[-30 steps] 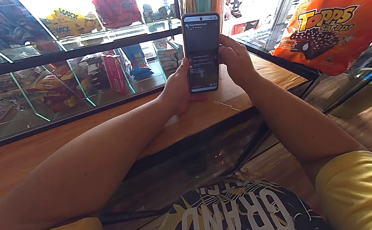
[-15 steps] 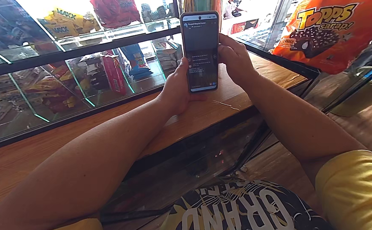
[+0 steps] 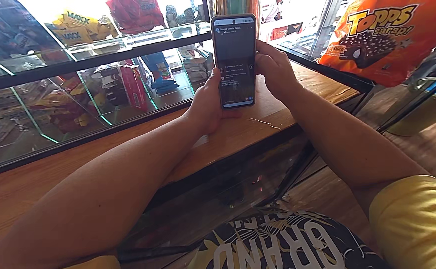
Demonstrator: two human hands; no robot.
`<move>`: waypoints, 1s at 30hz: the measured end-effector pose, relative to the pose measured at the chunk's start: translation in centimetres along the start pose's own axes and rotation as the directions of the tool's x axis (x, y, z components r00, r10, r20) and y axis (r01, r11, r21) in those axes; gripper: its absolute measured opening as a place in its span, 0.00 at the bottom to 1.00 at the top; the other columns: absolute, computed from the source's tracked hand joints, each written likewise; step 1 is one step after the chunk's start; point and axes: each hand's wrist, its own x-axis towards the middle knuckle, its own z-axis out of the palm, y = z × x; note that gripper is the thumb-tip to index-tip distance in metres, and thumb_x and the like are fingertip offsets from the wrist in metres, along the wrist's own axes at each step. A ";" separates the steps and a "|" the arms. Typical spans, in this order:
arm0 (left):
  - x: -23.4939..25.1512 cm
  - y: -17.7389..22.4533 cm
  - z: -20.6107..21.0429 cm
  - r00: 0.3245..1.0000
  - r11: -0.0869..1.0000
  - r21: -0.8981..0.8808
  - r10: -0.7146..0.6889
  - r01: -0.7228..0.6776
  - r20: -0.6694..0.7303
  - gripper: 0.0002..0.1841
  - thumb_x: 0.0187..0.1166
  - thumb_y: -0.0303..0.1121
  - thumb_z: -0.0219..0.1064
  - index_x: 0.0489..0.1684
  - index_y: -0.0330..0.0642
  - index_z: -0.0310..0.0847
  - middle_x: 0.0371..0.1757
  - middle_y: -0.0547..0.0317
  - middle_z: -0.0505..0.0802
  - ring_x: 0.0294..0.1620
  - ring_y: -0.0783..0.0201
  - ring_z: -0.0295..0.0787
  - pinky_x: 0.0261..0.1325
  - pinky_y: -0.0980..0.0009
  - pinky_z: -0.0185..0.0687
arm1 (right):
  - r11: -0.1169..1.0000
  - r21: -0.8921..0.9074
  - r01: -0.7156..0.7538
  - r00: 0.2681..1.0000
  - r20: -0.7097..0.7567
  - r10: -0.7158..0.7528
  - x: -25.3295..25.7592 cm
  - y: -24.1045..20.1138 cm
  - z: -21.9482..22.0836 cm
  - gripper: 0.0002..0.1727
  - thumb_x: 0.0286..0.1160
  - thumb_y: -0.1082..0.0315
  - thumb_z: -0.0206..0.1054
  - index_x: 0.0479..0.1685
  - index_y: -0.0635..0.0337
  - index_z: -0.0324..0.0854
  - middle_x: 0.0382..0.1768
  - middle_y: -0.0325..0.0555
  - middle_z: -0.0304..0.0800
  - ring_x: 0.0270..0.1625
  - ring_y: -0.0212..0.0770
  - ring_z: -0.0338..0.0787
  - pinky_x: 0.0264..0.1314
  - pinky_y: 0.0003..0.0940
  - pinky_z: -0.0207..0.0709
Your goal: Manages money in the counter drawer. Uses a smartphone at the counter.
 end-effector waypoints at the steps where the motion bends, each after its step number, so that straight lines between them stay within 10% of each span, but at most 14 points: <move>1: 0.0 0.0 0.0 1.000 1.000 -0.001 -0.003 0.003 -0.001 0.36 0.91 0.62 0.25 0.78 0.51 0.70 0.68 0.49 0.88 0.64 0.47 0.89 0.55 0.44 0.89 | 1.000 -0.002 -0.003 1.000 0.000 0.003 0.0 0.0 0.0 0.28 0.85 0.67 0.42 0.82 0.66 0.70 0.59 0.48 0.91 0.55 0.30 0.92 0.60 0.31 0.86; 30: 0.1 0.0 -0.1 1.000 1.000 -0.002 -0.009 0.009 0.022 0.36 0.91 0.62 0.23 0.78 0.54 0.69 0.67 0.50 0.89 0.63 0.47 0.90 0.53 0.45 0.90 | 1.000 -0.018 -0.022 1.000 0.004 0.022 0.0 -0.1 0.0 0.29 0.85 0.67 0.42 0.82 0.66 0.70 0.59 0.49 0.90 0.54 0.30 0.92 0.59 0.31 0.86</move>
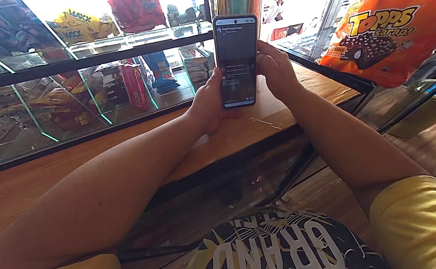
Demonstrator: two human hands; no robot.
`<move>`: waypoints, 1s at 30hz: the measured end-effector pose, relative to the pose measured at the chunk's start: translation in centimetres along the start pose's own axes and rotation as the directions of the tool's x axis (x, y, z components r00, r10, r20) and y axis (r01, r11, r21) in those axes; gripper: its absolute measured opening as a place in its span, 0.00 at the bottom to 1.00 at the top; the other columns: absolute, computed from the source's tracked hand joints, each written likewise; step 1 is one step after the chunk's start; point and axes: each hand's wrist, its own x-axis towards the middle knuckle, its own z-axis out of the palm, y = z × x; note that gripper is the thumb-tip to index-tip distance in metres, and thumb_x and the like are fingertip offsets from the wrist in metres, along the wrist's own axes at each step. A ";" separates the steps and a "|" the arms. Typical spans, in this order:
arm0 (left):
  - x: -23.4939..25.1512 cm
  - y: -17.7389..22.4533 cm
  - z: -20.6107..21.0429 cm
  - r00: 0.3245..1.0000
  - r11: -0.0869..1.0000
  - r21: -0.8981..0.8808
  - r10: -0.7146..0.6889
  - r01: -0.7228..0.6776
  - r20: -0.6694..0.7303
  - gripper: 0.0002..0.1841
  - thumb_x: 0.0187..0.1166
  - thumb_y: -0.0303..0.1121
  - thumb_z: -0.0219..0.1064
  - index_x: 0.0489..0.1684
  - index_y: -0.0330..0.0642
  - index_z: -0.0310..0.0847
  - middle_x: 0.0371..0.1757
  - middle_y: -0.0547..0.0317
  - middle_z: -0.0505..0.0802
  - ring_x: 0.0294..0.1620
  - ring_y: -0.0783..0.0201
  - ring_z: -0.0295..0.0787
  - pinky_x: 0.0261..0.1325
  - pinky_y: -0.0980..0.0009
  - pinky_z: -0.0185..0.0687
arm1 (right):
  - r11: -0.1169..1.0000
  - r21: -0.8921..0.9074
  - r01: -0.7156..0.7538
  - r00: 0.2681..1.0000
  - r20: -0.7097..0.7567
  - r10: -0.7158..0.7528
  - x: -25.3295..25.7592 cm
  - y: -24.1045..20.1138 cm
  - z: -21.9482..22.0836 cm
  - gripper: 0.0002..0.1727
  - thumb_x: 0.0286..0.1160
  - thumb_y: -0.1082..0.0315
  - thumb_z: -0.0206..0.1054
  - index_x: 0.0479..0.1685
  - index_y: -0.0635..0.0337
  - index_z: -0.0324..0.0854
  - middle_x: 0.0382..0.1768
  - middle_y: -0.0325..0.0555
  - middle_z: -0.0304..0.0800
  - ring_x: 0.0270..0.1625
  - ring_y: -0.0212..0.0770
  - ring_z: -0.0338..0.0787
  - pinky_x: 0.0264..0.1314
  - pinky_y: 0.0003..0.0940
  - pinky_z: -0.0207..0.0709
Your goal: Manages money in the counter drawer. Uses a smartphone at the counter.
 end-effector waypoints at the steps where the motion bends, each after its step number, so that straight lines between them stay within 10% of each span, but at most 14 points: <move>1: 0.0 0.0 0.0 1.000 1.000 -0.002 0.001 -0.001 -0.001 0.36 0.91 0.62 0.23 0.78 0.53 0.69 0.67 0.50 0.89 0.63 0.47 0.90 0.53 0.45 0.90 | 1.000 0.002 0.001 1.000 0.000 -0.001 0.0 0.0 0.0 0.29 0.85 0.67 0.42 0.82 0.66 0.69 0.59 0.49 0.90 0.54 0.30 0.92 0.59 0.30 0.86; 30: 0.0 0.0 0.1 1.000 1.000 0.001 0.003 -0.003 -0.014 0.36 0.91 0.62 0.24 0.78 0.52 0.70 0.66 0.50 0.89 0.63 0.47 0.91 0.53 0.44 0.90 | 1.000 0.018 0.021 1.000 0.006 -0.021 0.0 0.1 0.0 0.28 0.85 0.67 0.42 0.82 0.66 0.70 0.61 0.49 0.90 0.55 0.31 0.92 0.60 0.31 0.86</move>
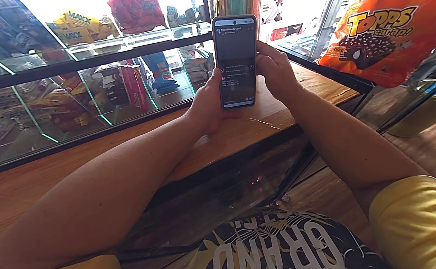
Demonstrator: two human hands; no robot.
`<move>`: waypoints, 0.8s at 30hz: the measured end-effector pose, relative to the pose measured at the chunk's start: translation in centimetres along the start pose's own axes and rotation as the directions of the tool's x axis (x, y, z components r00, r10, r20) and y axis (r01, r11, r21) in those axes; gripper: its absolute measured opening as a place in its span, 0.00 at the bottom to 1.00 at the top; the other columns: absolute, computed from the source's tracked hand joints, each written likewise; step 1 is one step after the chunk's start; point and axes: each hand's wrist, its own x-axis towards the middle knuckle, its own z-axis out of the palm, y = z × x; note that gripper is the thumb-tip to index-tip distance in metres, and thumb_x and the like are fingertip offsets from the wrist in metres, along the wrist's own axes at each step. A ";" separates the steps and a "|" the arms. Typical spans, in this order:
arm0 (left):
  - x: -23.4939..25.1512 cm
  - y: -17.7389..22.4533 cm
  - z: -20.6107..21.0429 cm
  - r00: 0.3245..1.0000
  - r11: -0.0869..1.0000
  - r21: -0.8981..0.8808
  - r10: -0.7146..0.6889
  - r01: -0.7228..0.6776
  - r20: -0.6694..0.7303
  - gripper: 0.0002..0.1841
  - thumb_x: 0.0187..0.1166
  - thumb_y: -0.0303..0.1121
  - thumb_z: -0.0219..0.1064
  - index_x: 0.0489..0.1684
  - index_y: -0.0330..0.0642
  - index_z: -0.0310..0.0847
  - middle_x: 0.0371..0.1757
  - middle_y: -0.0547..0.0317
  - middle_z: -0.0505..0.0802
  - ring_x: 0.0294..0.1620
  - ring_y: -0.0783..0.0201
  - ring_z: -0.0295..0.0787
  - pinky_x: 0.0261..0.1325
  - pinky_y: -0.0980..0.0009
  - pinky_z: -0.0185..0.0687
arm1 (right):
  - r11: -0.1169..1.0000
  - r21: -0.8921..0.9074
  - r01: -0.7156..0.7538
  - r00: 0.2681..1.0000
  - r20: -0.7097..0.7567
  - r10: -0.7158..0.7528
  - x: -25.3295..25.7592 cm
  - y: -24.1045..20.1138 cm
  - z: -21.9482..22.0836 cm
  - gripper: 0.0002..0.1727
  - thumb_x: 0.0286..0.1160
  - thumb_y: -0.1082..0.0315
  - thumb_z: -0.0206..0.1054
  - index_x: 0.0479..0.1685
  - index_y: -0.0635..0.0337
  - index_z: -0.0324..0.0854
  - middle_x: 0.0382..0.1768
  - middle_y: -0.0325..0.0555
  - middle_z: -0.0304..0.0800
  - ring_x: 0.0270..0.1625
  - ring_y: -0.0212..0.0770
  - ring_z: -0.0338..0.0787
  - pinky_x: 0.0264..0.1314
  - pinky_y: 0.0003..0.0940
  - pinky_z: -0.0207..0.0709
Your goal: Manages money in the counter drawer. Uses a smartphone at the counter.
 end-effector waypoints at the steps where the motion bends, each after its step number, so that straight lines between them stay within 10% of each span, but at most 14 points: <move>1: 0.0 0.0 0.0 1.000 1.000 0.000 0.000 0.000 -0.004 0.36 0.91 0.62 0.24 0.77 0.52 0.70 0.66 0.50 0.89 0.62 0.47 0.91 0.53 0.44 0.90 | 1.000 0.001 -0.001 1.000 -0.002 0.001 0.0 0.0 0.0 0.29 0.85 0.67 0.42 0.82 0.66 0.70 0.60 0.49 0.90 0.55 0.31 0.92 0.60 0.31 0.86; 24: -0.1 0.0 0.1 1.000 1.000 0.003 -0.003 0.003 -0.009 0.36 0.91 0.62 0.25 0.78 0.53 0.70 0.66 0.50 0.89 0.62 0.47 0.91 0.52 0.45 0.90 | 1.000 0.001 -0.004 1.000 -0.002 0.004 0.0 -0.1 0.0 0.28 0.85 0.68 0.42 0.81 0.65 0.71 0.59 0.48 0.90 0.55 0.30 0.92 0.60 0.31 0.86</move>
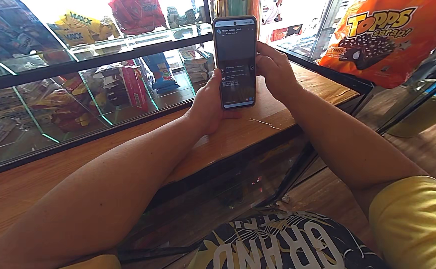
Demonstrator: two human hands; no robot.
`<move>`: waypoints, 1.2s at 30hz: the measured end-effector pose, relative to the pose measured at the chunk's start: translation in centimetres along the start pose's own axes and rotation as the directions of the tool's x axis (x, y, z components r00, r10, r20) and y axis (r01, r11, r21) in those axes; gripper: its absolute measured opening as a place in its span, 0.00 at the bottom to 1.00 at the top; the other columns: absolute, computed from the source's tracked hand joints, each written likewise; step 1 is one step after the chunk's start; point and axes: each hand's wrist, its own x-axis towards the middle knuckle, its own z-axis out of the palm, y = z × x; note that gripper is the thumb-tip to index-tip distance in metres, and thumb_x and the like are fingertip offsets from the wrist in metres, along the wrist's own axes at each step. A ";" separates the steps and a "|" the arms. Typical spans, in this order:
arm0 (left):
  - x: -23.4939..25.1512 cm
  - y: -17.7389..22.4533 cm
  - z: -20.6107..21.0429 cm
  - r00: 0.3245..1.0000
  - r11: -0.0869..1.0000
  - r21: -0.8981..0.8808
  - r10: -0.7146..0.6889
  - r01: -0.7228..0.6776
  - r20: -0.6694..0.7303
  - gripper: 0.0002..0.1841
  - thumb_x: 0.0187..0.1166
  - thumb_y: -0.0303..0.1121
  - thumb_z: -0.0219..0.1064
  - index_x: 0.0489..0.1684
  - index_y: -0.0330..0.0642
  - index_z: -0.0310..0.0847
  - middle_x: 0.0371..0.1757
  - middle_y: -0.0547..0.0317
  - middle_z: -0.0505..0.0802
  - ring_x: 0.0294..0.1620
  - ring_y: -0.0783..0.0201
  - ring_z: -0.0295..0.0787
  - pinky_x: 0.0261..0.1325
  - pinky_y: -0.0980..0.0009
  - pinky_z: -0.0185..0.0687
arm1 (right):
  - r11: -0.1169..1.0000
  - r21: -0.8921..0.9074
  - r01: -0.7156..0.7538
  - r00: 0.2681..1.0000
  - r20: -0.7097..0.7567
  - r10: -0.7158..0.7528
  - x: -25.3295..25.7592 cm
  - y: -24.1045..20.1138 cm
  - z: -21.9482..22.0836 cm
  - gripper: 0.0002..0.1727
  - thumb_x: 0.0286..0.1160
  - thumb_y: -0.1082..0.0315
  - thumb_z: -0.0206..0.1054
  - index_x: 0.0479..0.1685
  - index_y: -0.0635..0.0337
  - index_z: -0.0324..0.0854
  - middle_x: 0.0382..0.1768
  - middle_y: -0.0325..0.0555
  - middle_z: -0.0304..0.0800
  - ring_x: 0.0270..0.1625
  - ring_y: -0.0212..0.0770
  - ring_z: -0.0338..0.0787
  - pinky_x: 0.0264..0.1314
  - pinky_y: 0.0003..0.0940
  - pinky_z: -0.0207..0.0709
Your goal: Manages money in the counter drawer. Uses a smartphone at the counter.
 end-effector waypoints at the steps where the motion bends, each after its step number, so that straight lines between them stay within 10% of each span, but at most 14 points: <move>1: 0.0 0.0 0.0 1.000 1.000 -0.003 0.001 -0.001 0.003 0.36 0.91 0.62 0.25 0.78 0.53 0.70 0.66 0.49 0.89 0.62 0.47 0.91 0.52 0.44 0.90 | 1.000 -0.007 -0.002 1.000 0.000 0.002 0.0 0.0 0.0 0.28 0.85 0.68 0.42 0.81 0.65 0.71 0.60 0.48 0.90 0.55 0.30 0.91 0.60 0.31 0.86; 36: 0.2 -0.1 -0.1 1.000 1.000 -0.014 -0.007 0.007 0.004 0.36 0.91 0.63 0.25 0.78 0.52 0.69 0.67 0.49 0.88 0.64 0.47 0.90 0.54 0.44 0.89 | 1.000 -0.006 -0.021 1.000 -0.006 0.021 0.1 0.1 0.0 0.29 0.85 0.67 0.42 0.82 0.66 0.69 0.58 0.48 0.90 0.54 0.30 0.91 0.58 0.30 0.86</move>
